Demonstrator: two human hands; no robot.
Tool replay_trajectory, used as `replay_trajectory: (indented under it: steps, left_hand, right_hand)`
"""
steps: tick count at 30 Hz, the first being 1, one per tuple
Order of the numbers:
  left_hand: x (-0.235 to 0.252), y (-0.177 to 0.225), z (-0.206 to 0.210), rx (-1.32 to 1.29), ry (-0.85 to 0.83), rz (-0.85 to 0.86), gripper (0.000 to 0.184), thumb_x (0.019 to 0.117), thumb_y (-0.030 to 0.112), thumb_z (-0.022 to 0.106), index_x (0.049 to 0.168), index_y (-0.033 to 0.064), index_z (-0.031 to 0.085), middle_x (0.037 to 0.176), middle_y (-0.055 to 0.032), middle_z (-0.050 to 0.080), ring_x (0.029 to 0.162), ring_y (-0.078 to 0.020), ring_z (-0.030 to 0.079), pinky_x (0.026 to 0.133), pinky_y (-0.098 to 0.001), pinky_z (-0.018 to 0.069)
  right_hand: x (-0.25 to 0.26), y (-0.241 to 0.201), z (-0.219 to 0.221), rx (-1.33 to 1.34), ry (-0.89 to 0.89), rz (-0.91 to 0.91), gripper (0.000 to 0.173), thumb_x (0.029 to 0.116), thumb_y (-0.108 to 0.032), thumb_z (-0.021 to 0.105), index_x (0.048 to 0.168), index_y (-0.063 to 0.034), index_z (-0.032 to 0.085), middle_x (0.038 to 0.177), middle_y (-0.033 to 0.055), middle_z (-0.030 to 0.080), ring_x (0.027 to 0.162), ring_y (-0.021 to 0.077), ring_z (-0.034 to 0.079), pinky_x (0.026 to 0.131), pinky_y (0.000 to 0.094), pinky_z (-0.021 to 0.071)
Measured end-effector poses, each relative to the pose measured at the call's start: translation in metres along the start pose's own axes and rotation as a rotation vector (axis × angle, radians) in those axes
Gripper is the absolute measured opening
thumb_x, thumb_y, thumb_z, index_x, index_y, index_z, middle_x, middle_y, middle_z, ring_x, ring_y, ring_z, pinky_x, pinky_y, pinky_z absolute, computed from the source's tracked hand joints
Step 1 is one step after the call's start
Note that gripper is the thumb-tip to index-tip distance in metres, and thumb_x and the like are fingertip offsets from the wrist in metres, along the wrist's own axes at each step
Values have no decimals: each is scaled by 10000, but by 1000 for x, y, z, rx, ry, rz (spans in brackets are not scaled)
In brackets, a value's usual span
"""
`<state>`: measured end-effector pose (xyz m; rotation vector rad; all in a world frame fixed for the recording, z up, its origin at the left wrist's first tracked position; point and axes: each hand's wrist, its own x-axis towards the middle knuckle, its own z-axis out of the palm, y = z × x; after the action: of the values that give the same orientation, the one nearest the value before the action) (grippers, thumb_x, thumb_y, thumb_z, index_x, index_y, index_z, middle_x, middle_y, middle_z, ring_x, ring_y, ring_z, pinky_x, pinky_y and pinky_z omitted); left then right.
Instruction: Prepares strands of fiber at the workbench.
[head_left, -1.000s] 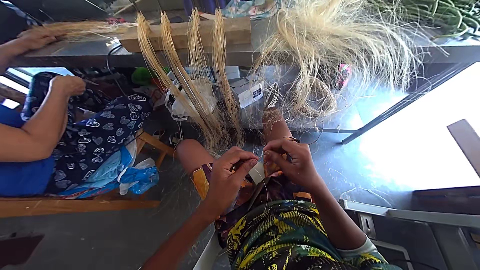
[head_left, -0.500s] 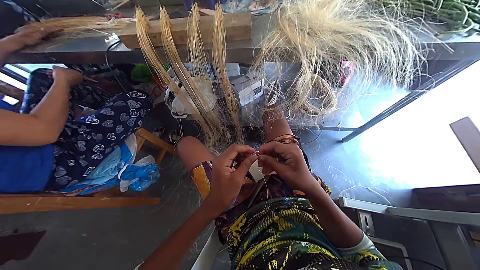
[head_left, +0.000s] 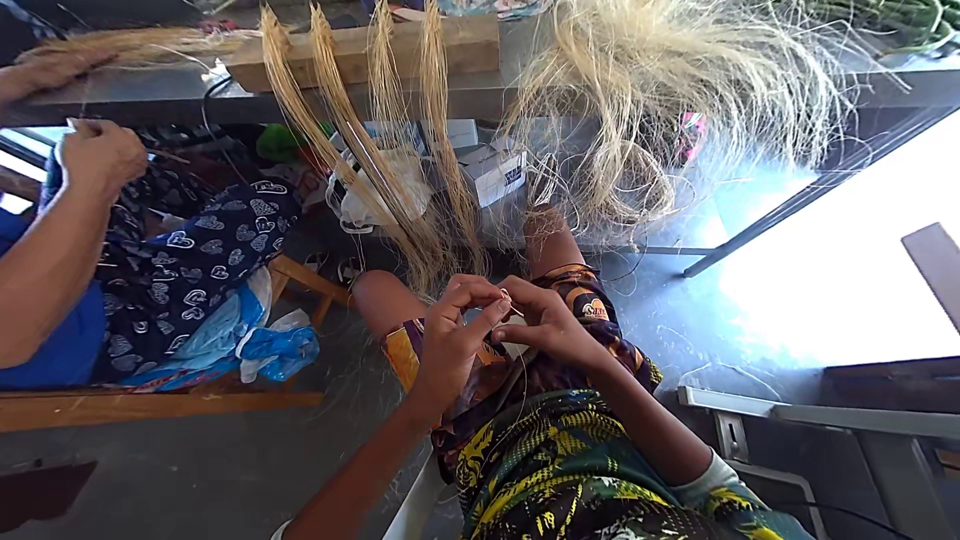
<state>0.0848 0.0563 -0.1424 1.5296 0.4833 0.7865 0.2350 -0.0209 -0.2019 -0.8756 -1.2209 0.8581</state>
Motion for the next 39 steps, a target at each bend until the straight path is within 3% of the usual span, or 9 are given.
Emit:
replay_trajectory:
  steps: [5, 11, 13, 17, 23, 30, 33, 39]
  left_hand:
    - [0, 3, -2, -90, 15, -77, 82, 923, 33, 657, 931, 81, 724, 1038, -24, 660, 925, -104, 648, 813, -246, 571]
    - [0, -2, -5, -96, 40, -63, 93, 930, 14, 639, 938, 75, 708, 989, -21, 672, 856, -95, 657, 786, -248, 576]
    - [1, -7, -6, -30, 68, 0, 95, 921, 13, 646, 938, 88, 701, 1007, -5, 665, 892, -96, 650, 805, -254, 569]
    - [2, -15, -10, 171, 102, 93, 55, 906, 60, 653, 913, 104, 685, 1032, 15, 633, 901, -80, 622, 788, -239, 543]
    - [2, -17, -11, 327, -14, 93, 50, 956, 110, 623, 934, 116, 667, 998, 30, 631, 961, -65, 600, 849, -241, 501]
    - [3, -17, -10, 277, -102, 5, 79, 986, 109, 564, 945, 100, 632, 918, 42, 628, 875, -28, 604, 801, -205, 504]
    - [2, -15, -11, 230, -110, -47, 95, 999, 111, 542, 951, 102, 624, 888, 56, 632, 846, -15, 612, 787, -197, 513]
    - [2, -9, -10, 175, -85, -62, 101, 1003, 92, 540, 951, 95, 627, 872, 49, 640, 834, -30, 635, 798, -217, 544]
  right_hand:
    - [5, 6, 15, 184, -3, -24, 107, 959, -47, 658, 992, 2, 748, 1056, -5, 692, 983, 19, 636, 886, 228, 546]
    - [1, 10, 8, 199, 23, -19, 171, 1020, -55, 549, 974, -31, 711, 979, -25, 701, 936, 40, 657, 880, 264, 553]
    - [0, 9, 3, 177, 61, -3, 182, 1037, -67, 524, 995, -39, 699, 894, -34, 708, 827, 32, 662, 798, 244, 564]
    - [-3, 2, -6, 9, 169, -30, 178, 1025, -55, 535, 996, -23, 707, 782, -72, 638, 671, -50, 531, 633, 137, 453]
    - [-5, -11, -15, -270, 185, -137, 156, 1013, -44, 575, 1015, 21, 716, 824, 9, 665, 678, -7, 571, 643, 159, 505]
    - [-5, -25, -19, -497, 181, -223, 138, 998, -52, 605, 1015, 11, 727, 847, 26, 655, 720, 14, 594, 668, 164, 530]
    - [-8, -30, -28, -597, 225, -264, 134, 986, -49, 608, 1028, -4, 728, 874, 20, 668, 748, 13, 615, 683, 168, 544]
    - [-11, -15, -41, -620, 406, -293, 127, 957, -28, 626, 1042, 6, 714, 882, 36, 685, 686, 19, 604, 617, 178, 534]
